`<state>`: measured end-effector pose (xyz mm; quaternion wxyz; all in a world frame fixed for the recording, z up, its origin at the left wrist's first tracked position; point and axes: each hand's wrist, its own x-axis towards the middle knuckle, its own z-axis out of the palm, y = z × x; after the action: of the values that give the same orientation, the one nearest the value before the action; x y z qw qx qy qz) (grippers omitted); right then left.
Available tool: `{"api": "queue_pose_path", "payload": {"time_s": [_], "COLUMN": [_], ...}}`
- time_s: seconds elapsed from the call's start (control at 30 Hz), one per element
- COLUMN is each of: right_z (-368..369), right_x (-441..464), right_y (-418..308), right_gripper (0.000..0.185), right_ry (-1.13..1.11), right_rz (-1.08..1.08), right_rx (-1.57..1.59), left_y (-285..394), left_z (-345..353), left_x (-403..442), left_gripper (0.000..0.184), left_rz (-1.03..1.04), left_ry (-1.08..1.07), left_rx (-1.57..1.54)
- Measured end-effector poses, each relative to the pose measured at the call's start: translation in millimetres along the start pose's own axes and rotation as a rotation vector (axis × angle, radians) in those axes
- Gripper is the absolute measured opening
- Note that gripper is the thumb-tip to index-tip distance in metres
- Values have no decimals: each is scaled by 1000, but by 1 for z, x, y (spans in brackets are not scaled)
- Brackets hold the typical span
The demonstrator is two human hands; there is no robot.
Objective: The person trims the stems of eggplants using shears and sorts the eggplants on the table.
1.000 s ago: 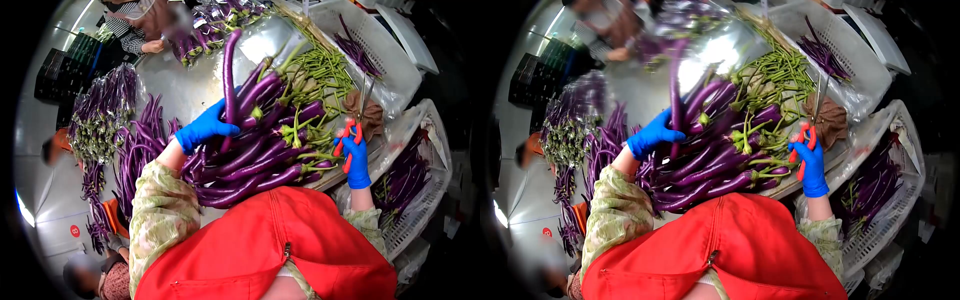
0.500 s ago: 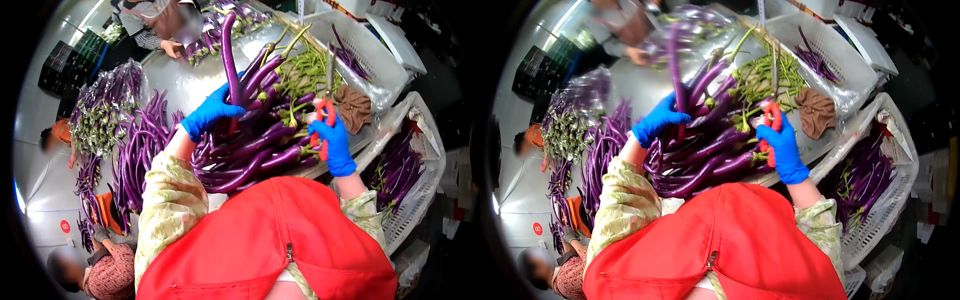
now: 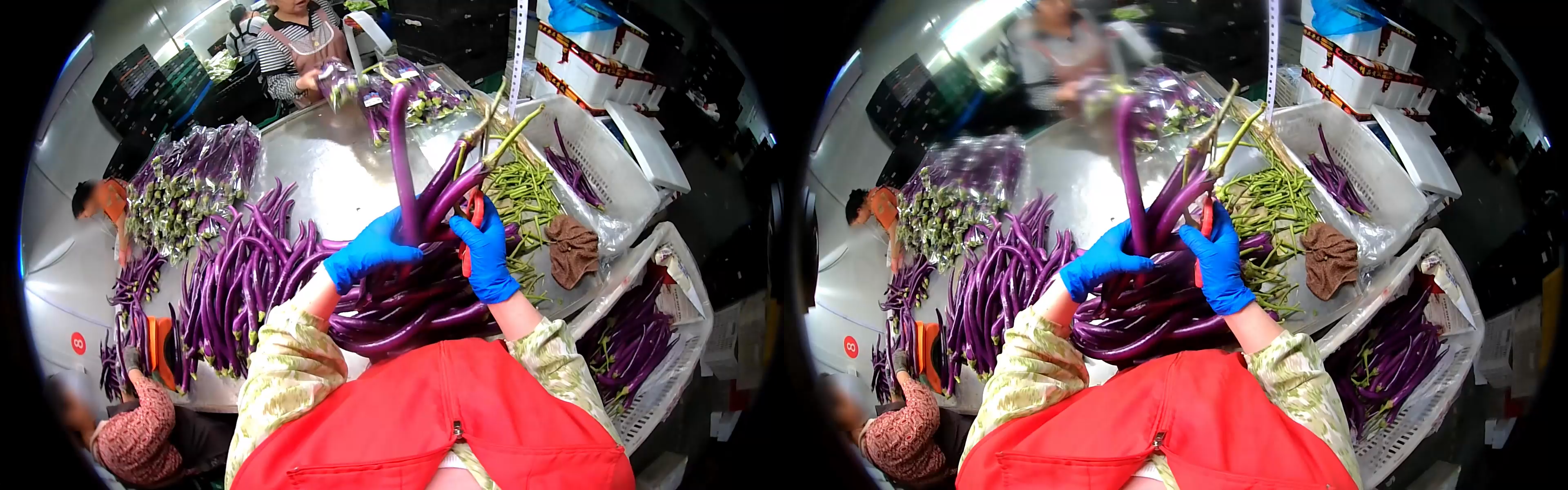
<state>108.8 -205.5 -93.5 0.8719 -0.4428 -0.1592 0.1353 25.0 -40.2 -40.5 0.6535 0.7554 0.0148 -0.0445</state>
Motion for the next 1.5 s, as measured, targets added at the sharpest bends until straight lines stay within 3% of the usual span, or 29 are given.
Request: {"api": "queue_pose_path", "payload": {"time_s": [0.13,0.2,0.3,0.37,0.43,0.5,0.57,0.67,0.8,0.87,0.93,1.07,1.2,1.23,1.3,1.43,1.5], "right_z": [7,7,15,25,23,16,11,-9,-4,-7,-15,-28,-51,-67,-96,-162,-192], "right_x": [1,1,6,9,12,15,14,29,39,42,44,45,48,42,25,-18,-27], "right_y": [-6,-12,-18,-29,-22,-11,-13,-44,-43,-40,-43,-53,-56,-64,-71,-87,-94], "right_gripper": [55,57,58,58,58,59,58,51,49,51,49,47,44,47,52,60,59], "right_ry": [-36,-115,-203,-230,-138,-59,43,97,84,137,158,201,157,151,113,42,-137], "right_rz": [6,66,-63,35,-5,-38,-81,29,-39,-146,-108,-43,-27,109,-9,140,224], "right_rx": [28,-35,-292,2,-20,-78,138,10,52,19,88,132,185,96,-51,-382,-620], "left_y": [0,9,11,5,-2,-3,-6,0,-1,2,-2,-13,-7,-4,-4,8,19], "left_z": [2,7,5,4,-7,-18,-32,-37,-18,-10,-11,-6,5,4,-4,-9,-7], "left_x": [-4,-3,3,6,15,18,17,8,9,15,24,47,55,56,56,57,58], "left_gripper": [67,64,57,51,47,49,46,50,52,65,74,73,62,62,61,67,68], "left_rz": [-172,-110,-63,-27,46,54,45,15,-96,-152,-230,-112,-95,-102,-112,-78,-88], "left_ry": [16,-5,62,199,245,334,404,228,118,55,-1,-147,-133,-128,-100,-3,-13], "left_rx": [-7,-26,-62,-91,-212,-143,-56,-130,-173,-64,-37,-123,-184,-198,-182,-48,-1]}}
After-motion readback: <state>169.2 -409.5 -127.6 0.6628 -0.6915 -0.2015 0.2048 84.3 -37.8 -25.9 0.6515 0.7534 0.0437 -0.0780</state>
